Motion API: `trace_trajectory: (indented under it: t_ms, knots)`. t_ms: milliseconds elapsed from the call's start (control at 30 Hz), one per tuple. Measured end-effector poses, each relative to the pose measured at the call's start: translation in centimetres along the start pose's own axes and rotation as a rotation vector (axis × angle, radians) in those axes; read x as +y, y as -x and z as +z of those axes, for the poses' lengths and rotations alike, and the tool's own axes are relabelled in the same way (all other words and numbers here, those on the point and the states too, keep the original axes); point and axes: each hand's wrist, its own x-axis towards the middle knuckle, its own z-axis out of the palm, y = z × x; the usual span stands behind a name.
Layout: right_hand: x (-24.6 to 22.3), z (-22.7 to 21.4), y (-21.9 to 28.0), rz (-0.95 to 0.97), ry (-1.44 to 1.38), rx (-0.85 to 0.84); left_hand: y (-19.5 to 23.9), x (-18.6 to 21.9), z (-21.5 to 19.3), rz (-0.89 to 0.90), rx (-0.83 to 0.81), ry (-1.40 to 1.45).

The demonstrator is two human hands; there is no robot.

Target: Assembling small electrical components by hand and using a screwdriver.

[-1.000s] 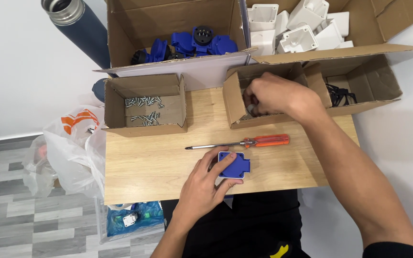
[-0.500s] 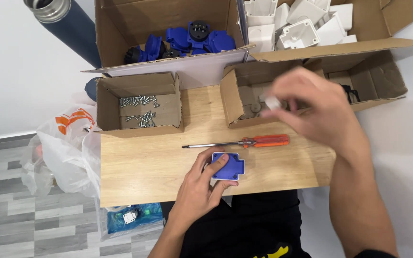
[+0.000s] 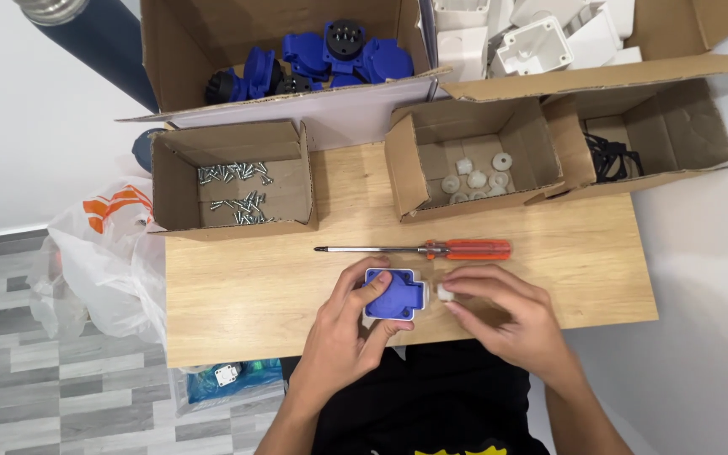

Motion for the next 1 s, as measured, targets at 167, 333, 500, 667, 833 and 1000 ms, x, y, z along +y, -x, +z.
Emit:
trace_trajectory:
  t_ms: [167,333,500,667,833,1000]
  knots:
    - [-0.2,1.1,0.0,-0.016,0.004,-0.006,-0.1,0.1,-0.2,0.026,-0.003,0.031]
    - [-0.7,1.3,-0.1,-0.003,0.008,0.008,-0.1,0.2,-0.3,0.040,0.006,0.024]
    - [-1.1,1.4,-0.4,-0.025,-0.024,0.003,-0.1,0.1,-0.3,0.042,0.006,0.006]
    - [-0.6,2.0,0.2,0.007,-0.029,0.043,0.0,0.1,-0.6,0.054,-0.009,0.038]
    - [0.0,2.6,0.7,0.016,-0.084,0.091,0.1,-0.1,-0.7,0.057,-0.032,0.100]
    - [0.4,3.2,1.3,0.062,-0.182,0.131,0.7,-0.7,-0.4,0.159,0.026,0.177]
